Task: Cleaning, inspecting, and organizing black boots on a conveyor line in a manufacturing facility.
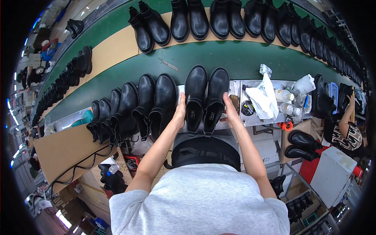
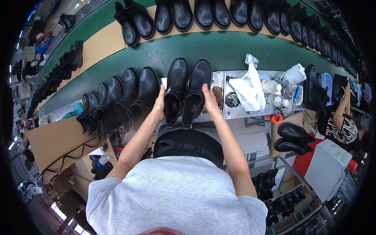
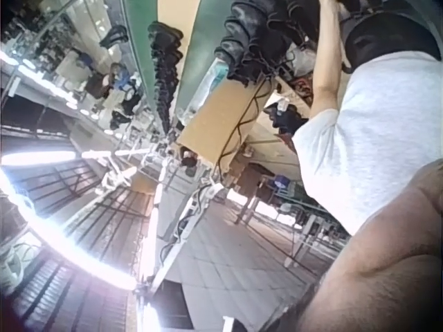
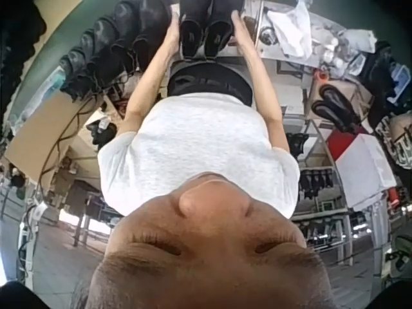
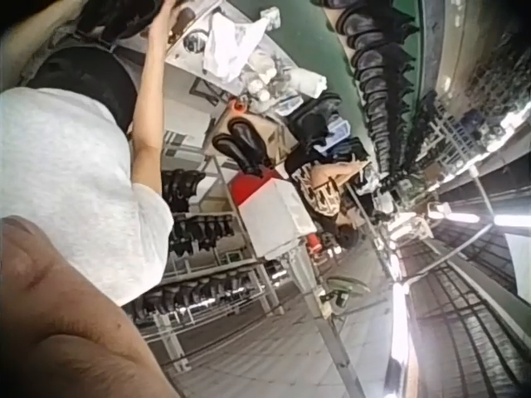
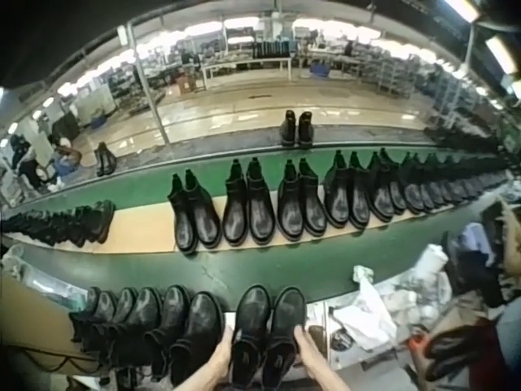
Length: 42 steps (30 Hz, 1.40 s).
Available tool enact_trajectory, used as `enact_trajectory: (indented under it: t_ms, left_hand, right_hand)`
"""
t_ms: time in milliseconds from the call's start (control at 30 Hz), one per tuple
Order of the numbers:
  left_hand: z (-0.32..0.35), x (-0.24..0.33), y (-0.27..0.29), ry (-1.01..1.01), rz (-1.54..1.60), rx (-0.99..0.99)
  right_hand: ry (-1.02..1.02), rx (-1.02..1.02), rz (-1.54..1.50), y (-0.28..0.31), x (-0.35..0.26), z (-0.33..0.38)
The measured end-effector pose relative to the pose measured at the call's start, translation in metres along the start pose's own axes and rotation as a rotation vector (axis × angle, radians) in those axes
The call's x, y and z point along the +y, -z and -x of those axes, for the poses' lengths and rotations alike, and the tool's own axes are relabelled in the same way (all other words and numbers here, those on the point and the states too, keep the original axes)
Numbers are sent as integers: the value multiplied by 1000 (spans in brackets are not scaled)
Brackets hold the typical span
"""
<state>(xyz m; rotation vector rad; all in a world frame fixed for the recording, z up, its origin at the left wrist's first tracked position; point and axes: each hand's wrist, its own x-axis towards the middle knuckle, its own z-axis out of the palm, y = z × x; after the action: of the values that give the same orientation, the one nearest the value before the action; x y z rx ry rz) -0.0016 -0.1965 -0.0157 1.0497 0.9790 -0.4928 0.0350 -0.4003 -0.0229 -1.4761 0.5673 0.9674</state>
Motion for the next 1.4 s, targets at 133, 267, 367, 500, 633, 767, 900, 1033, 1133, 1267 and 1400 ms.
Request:
enact_trajectory:
  t_ms: [133, 267, 367, 500, 633, 767, 900, 1033, 1133, 1267, 1400]
  left_hand:
    - [-5, 0, 19, -89, -105, 95]
    - [55, 44, 13, -251, -116, -282]
    - [79, 59, 1, -312, -101, -393]
    - [86, 57, -9, -346, -91, -451]
    - [59, 40, 7, -344, -122, -333]
    - [16, 22, 15, -187, 115, -354]
    - [26, 15, -27, -138, 350, -611]
    - [42, 15, -35, -172, 445, -697]
    - [-2, -13, -24, -129, 702, -690]
    - [-1, -16, -29, -859, 85, -16]
    - [30, 8, -34, -936, -43, -20]
  right_hand:
    - [17, 3, -61, -8, -6, 8]
    - [10, -363, -713, 39, 8, 6]
    - [53, -461, -798, 33, 1, 17]
    - [106, -433, -814, 41, 20, -8]
    - [229, -335, -590, 33, 0, 13]
    - [504, -224, -234, 27, -42, 47]
    - [559, -107, -126, 30, -55, 42]
    - [632, -14, -80, 26, -59, 33]
    - [742, 163, 71, 29, -41, 11]
    - [797, 145, 133, 31, -12, -22]
    - [705, -38, -221, 35, -12, -35]
